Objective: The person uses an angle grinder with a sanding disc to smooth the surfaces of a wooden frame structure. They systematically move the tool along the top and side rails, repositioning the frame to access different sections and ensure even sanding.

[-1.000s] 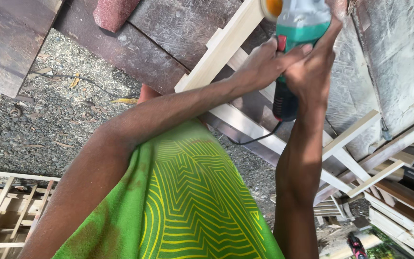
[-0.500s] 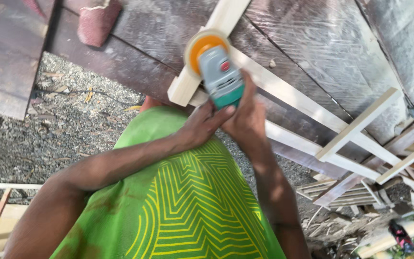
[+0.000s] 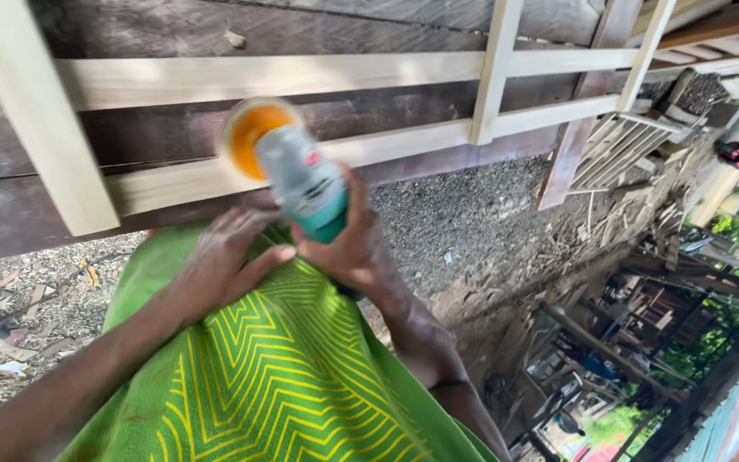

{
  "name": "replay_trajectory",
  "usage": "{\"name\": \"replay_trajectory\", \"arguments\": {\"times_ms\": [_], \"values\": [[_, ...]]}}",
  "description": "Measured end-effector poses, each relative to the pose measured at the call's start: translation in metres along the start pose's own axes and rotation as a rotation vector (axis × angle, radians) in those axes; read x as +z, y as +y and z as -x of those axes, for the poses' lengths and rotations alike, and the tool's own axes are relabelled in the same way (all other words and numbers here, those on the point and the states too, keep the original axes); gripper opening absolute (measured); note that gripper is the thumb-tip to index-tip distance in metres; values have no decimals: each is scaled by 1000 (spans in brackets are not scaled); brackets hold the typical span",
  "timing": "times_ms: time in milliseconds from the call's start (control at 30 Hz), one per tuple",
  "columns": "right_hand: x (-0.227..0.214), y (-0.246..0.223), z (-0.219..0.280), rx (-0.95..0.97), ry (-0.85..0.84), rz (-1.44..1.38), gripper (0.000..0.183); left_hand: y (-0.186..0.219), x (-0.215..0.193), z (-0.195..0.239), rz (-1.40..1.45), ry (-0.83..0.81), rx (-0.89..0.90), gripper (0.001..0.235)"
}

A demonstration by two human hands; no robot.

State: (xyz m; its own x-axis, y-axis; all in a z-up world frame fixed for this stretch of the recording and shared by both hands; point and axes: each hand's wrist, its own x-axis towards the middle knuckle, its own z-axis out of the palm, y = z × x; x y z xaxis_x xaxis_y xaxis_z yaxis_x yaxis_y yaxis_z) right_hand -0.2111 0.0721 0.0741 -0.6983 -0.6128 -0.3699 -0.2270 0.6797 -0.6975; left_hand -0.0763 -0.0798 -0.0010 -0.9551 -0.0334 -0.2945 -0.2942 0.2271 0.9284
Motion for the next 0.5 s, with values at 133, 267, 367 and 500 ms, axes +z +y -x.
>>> {"name": "replay_trajectory", "arguments": {"times_ms": [133, 267, 367, 500], "values": [[-78, 44, 20, 271, 381, -308, 87, 2, 56, -78, -261, 35, 223, 61], [-156, 97, 51, 183, 680, -469, 84, 8, 143, -182, -587, 45, 370, 77], [-205, 161, 71, 162, 807, -635, 77, 12, 209, -239, -679, 110, 378, 77], [-277, 260, 87, 153, 807, -826, 67, 27, 281, -298, -690, 183, 319, 76]]}}
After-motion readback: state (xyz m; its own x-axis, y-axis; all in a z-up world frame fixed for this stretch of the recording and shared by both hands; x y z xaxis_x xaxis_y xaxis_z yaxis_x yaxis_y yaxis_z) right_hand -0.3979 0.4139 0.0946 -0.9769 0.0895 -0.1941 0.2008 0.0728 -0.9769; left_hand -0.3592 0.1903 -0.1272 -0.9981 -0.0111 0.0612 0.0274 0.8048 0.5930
